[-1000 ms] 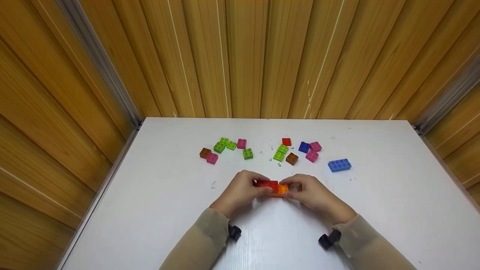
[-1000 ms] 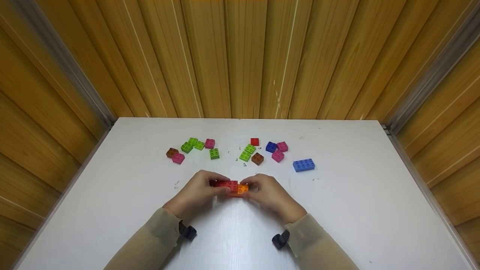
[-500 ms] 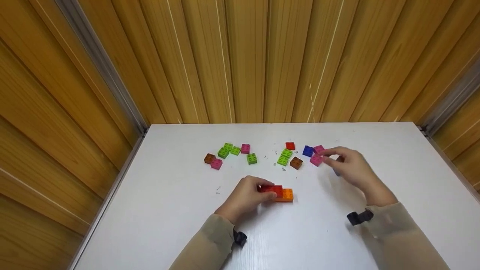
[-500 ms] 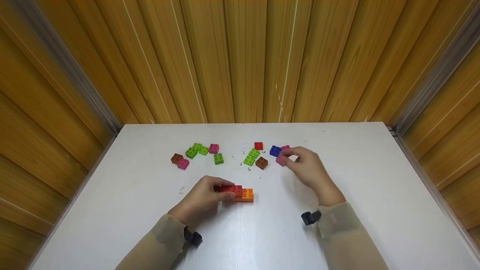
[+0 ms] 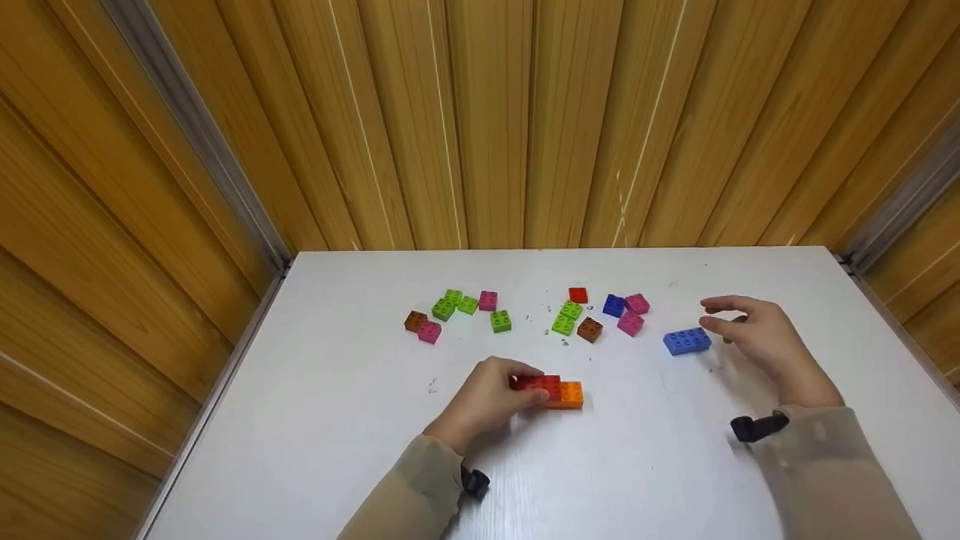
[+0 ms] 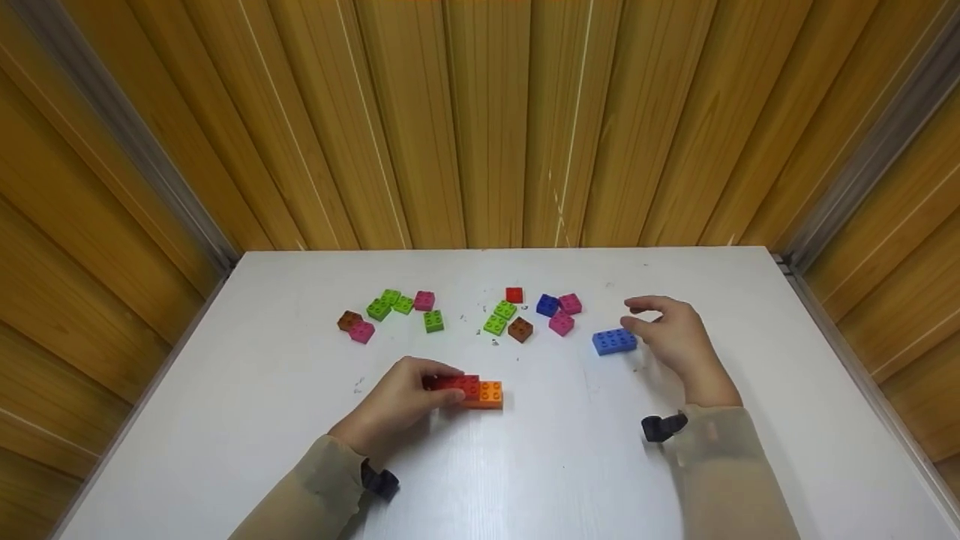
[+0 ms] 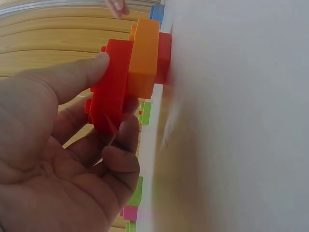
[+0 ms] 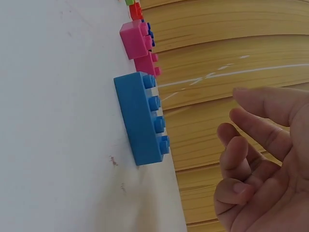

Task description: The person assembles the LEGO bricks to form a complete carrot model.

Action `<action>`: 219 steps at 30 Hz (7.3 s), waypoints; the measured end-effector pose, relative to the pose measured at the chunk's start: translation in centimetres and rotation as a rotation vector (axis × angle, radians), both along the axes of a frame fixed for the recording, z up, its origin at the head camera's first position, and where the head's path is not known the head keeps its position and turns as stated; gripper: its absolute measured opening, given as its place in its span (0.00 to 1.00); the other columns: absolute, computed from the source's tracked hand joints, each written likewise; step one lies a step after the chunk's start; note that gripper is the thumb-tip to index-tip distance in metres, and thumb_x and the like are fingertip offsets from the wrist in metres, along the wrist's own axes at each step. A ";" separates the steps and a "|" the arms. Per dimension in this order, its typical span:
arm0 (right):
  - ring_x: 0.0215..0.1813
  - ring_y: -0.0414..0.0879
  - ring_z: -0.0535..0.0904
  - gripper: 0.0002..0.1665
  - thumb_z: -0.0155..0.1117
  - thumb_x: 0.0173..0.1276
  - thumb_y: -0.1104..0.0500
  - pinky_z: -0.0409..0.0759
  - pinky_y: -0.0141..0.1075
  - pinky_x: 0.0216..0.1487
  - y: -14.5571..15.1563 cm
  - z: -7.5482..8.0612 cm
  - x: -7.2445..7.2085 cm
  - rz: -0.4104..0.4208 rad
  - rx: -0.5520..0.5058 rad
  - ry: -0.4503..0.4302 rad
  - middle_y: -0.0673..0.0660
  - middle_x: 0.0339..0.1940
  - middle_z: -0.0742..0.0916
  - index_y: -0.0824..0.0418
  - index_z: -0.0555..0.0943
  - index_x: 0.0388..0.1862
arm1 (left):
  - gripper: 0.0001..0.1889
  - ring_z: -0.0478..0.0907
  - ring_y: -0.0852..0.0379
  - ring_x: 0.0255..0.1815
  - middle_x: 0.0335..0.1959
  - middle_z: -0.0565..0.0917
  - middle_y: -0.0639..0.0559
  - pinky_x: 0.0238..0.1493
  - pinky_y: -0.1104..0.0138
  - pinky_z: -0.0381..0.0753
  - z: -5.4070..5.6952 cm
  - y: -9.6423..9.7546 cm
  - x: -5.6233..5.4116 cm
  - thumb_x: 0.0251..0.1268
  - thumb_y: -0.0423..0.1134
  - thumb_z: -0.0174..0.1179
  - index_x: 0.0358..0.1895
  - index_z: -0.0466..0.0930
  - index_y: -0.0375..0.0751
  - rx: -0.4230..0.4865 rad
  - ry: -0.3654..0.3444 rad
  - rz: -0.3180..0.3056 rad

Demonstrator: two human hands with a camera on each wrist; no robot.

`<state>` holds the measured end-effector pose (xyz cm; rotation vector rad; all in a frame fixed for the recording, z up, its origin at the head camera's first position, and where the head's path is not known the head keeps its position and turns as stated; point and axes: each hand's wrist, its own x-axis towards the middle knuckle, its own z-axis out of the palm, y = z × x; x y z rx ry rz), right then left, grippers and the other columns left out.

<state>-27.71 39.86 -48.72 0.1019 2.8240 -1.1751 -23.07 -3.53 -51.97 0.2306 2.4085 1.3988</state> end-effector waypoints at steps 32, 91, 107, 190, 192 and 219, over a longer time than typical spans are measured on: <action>0.51 0.55 0.82 0.39 0.80 0.76 0.49 0.84 0.44 0.49 -0.8 -1.9 -0.7 0.099 0.057 -0.184 0.74 0.74 0.80 0.60 0.80 0.81 | 0.18 0.82 0.54 0.60 0.56 0.91 0.57 0.74 0.54 0.87 -0.1 0.3 0.3 0.74 0.48 0.79 0.62 0.94 0.54 0.013 0.007 -0.005; 0.52 0.48 0.85 0.21 0.86 0.67 0.57 0.83 0.31 0.55 -13.0 -2.5 2.5 0.495 -0.147 0.000 0.58 0.53 0.94 0.58 0.93 0.57 | 0.18 0.83 0.55 0.59 0.58 0.91 0.58 0.73 0.54 0.86 -0.1 0.1 0.1 0.74 0.50 0.78 0.63 0.94 0.55 -0.004 0.036 -0.031; 0.53 0.52 0.82 0.22 0.86 0.68 0.55 0.80 0.33 0.57 -14.0 -2.8 3.0 0.482 -0.167 -0.021 0.58 0.55 0.92 0.55 0.93 0.60 | 0.18 0.81 0.54 0.59 0.57 0.91 0.57 0.72 0.54 0.85 -0.1 0.1 0.1 0.74 0.50 0.79 0.62 0.94 0.55 0.000 0.019 -0.016; 0.54 0.53 0.81 0.22 0.84 0.70 0.57 0.77 0.41 0.61 -14.7 -3.1 3.6 0.395 -0.194 -0.078 0.61 0.62 0.90 0.56 0.92 0.62 | 0.22 0.81 0.54 0.60 0.64 0.87 0.55 0.76 0.51 0.84 -0.4 -1.1 -0.4 0.79 0.57 0.72 0.68 0.89 0.53 -0.019 0.127 -0.032; 0.55 0.53 0.81 0.22 0.84 0.70 0.57 0.77 0.43 0.61 -14.7 -3.0 3.6 0.388 -0.185 -0.079 0.61 0.62 0.90 0.55 0.92 0.62 | 0.22 0.82 0.53 0.57 0.65 0.87 0.54 0.71 0.52 0.86 -0.3 -1.6 -0.8 0.81 0.57 0.70 0.67 0.89 0.52 -0.011 0.139 0.015; 0.55 0.54 0.78 0.21 0.85 0.68 0.58 0.74 0.43 0.60 -14.8 -3.2 3.8 0.408 -0.171 -0.069 0.59 0.59 0.90 0.54 0.94 0.59 | 0.21 0.84 0.42 0.61 0.61 0.85 0.39 0.65 0.51 0.86 -1.9 -9.5 -5.3 0.77 0.43 0.73 0.65 0.85 0.36 -0.186 0.281 0.617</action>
